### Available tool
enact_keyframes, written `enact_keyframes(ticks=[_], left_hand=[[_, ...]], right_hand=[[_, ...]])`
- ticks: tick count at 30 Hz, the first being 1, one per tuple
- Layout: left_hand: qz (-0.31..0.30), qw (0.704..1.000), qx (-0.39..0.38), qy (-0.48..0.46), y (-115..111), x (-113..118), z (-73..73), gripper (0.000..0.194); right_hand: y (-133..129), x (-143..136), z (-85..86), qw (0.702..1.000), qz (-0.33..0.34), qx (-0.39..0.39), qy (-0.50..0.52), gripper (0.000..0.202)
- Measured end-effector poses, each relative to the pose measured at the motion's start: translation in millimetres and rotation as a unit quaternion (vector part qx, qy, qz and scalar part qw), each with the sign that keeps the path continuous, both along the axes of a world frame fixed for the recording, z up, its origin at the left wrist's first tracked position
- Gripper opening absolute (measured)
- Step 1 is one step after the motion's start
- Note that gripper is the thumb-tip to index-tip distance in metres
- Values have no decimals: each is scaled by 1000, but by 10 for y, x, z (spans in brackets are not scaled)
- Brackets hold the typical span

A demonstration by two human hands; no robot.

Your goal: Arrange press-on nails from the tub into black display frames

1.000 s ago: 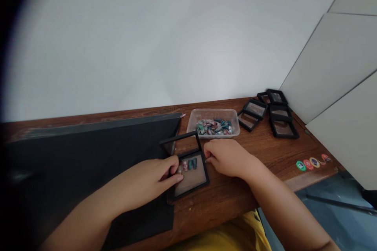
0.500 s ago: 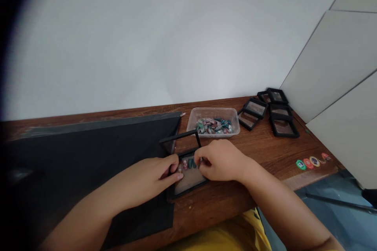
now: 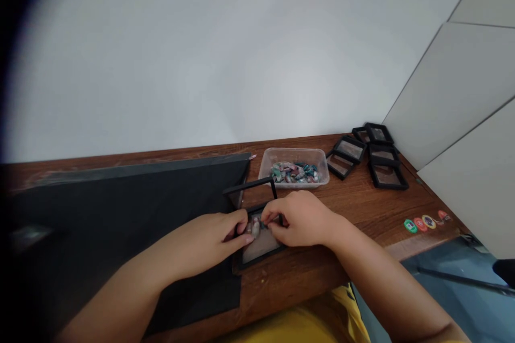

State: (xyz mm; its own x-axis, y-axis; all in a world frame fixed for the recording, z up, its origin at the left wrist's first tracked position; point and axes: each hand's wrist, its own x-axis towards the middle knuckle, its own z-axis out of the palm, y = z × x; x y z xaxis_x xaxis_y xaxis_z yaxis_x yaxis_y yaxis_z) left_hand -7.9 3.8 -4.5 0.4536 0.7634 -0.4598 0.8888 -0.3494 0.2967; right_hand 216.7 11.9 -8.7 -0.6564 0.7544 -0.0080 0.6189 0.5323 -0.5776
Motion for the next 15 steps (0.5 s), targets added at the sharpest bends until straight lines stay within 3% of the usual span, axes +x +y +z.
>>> enact_keyframes(ticks=[9, 15], left_hand=[[5, 1000, 12, -8, -22, -8, -12, 23], [2, 1000, 3, 1, -9, -5, -12, 23]], right_hand=[[-14, 4, 19, 999, -19, 7, -25, 4], [-4, -20, 36, 997, 25, 2, -66, 17]])
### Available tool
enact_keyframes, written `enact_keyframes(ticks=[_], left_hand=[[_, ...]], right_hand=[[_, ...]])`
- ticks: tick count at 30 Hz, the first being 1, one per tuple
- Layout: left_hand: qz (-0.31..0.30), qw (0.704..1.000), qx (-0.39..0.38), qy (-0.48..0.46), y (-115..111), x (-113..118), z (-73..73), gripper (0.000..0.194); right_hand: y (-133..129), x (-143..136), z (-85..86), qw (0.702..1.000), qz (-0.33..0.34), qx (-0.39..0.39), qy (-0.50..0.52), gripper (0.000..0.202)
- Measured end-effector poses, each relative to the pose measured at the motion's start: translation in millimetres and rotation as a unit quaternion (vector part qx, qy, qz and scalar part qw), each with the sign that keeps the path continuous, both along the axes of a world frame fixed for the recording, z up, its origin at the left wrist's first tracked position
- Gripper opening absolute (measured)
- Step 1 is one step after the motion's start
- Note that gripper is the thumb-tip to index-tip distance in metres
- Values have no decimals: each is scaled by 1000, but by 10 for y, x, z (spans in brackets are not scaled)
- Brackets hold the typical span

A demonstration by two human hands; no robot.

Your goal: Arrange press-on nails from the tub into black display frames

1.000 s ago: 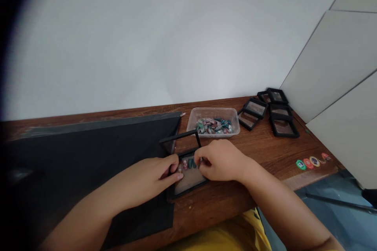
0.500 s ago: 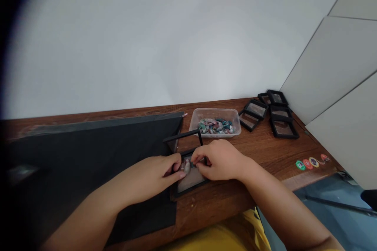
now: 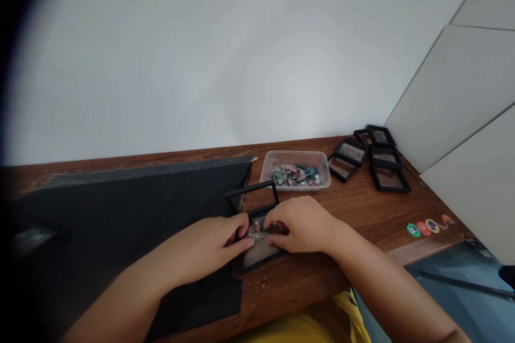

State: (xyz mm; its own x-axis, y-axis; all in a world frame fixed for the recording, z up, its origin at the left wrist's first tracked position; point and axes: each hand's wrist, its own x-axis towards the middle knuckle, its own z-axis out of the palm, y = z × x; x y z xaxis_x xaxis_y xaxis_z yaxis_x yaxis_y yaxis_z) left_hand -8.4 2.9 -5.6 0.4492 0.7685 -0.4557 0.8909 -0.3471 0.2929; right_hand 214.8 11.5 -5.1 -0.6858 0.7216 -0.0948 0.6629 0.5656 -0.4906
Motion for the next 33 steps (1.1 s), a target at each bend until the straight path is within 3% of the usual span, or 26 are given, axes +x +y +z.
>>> enact_keyframes(ticks=[24, 33], left_hand=[[-1, 1000, -1, -3, -4, 9, 5, 26], [3, 1000, -8, -2, -3, 8, 4, 23]], right_hand=[[-32, -129, -106, 998, 31, 34, -37, 14], [-55, -140, -130, 1000, 24, 14, 10, 7]])
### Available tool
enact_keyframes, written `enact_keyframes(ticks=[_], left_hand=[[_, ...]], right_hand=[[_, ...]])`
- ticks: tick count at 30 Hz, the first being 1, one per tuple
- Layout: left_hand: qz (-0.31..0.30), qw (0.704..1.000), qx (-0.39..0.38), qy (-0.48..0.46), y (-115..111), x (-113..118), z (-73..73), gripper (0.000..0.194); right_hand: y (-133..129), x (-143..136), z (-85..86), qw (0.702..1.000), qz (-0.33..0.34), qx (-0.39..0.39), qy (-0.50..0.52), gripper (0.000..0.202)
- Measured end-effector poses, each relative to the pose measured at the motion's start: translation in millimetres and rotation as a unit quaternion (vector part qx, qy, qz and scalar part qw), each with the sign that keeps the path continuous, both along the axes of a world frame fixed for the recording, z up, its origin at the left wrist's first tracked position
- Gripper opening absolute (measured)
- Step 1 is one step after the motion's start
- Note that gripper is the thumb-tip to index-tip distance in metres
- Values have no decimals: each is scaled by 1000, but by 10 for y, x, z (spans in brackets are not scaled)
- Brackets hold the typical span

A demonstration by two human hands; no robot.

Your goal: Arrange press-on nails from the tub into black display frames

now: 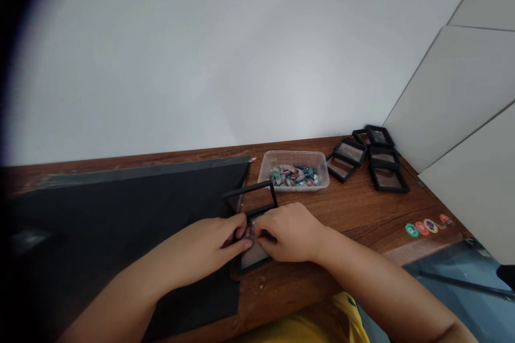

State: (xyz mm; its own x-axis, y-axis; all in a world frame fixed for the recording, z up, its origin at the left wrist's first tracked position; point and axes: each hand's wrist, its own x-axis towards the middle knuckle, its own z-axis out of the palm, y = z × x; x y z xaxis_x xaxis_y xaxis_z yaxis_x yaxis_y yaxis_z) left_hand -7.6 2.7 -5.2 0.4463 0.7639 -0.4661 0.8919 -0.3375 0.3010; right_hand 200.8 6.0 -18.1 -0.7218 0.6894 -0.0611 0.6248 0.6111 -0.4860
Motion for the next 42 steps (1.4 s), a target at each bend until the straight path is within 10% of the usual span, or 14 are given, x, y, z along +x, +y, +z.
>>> enact_keyframes(ticks=[11, 42], left_hand=[[2, 1000, 3, -1, -5, -16, -27, 24], [3, 1000, 1, -4, 9, -9, -20, 24]], right_hand=[[42, 107, 117, 989, -145, 9, -32, 9], [48, 139, 133, 994, -76, -80, -9, 6]])
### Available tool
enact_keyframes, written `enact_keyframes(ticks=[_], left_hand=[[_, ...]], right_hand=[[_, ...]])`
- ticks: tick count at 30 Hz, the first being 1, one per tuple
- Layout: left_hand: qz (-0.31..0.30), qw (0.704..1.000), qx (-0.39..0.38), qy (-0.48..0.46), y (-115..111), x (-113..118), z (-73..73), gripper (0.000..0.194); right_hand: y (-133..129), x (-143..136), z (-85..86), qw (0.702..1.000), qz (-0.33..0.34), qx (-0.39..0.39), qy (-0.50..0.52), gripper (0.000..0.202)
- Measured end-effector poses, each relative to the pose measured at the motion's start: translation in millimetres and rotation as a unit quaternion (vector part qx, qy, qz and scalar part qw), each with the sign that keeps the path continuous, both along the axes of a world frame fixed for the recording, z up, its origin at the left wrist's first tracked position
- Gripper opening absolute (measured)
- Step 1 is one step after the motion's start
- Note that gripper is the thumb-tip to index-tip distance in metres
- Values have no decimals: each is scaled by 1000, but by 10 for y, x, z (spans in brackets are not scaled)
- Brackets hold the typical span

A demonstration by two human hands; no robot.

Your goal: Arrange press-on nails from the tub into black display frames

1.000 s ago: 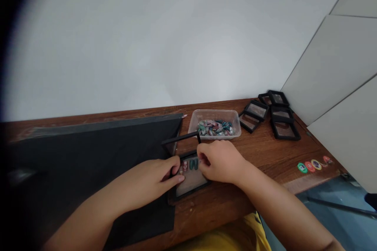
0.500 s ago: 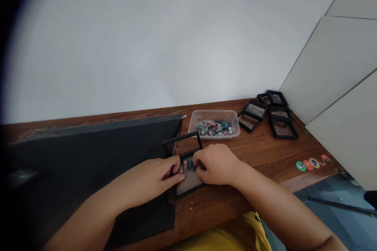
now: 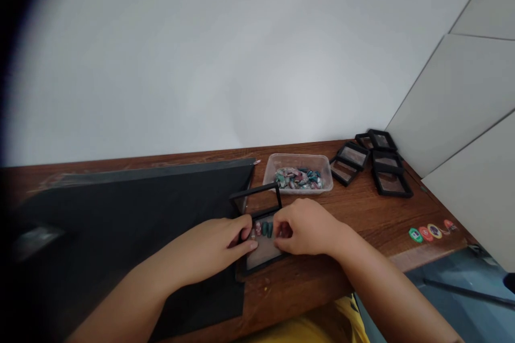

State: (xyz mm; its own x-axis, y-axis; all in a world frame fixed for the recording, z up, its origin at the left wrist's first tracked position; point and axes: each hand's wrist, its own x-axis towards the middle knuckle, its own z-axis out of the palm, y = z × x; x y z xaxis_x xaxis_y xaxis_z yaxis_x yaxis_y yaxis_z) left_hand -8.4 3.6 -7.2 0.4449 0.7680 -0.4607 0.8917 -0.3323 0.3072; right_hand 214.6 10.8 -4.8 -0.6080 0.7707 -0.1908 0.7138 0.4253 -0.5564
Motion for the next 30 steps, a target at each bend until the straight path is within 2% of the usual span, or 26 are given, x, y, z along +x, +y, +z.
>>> enact_keyframes(ticks=[5, 11, 18, 24, 30], left_hand=[[-1, 1000, -1, 5, 0, 4, 14, 25], [-4, 1000, 3, 1, -4, 3, 29, 26], [-2, 1000, -2, 4, -7, 4, 33, 26], [-4, 1000, 3, 8, -6, 7, 28, 23], [-3, 1000, 0, 6, -5, 9, 34, 26]], right_hand=[[-10, 19, -23, 999, 30, 16, -7, 18], [-1, 69, -29, 999, 49, -5, 15, 29], [31, 61, -45, 999, 45, 16, 11, 14], [21, 32, -49, 996, 35, 68, 50, 12], [30, 34, -20, 999, -29, 16, 18, 9]])
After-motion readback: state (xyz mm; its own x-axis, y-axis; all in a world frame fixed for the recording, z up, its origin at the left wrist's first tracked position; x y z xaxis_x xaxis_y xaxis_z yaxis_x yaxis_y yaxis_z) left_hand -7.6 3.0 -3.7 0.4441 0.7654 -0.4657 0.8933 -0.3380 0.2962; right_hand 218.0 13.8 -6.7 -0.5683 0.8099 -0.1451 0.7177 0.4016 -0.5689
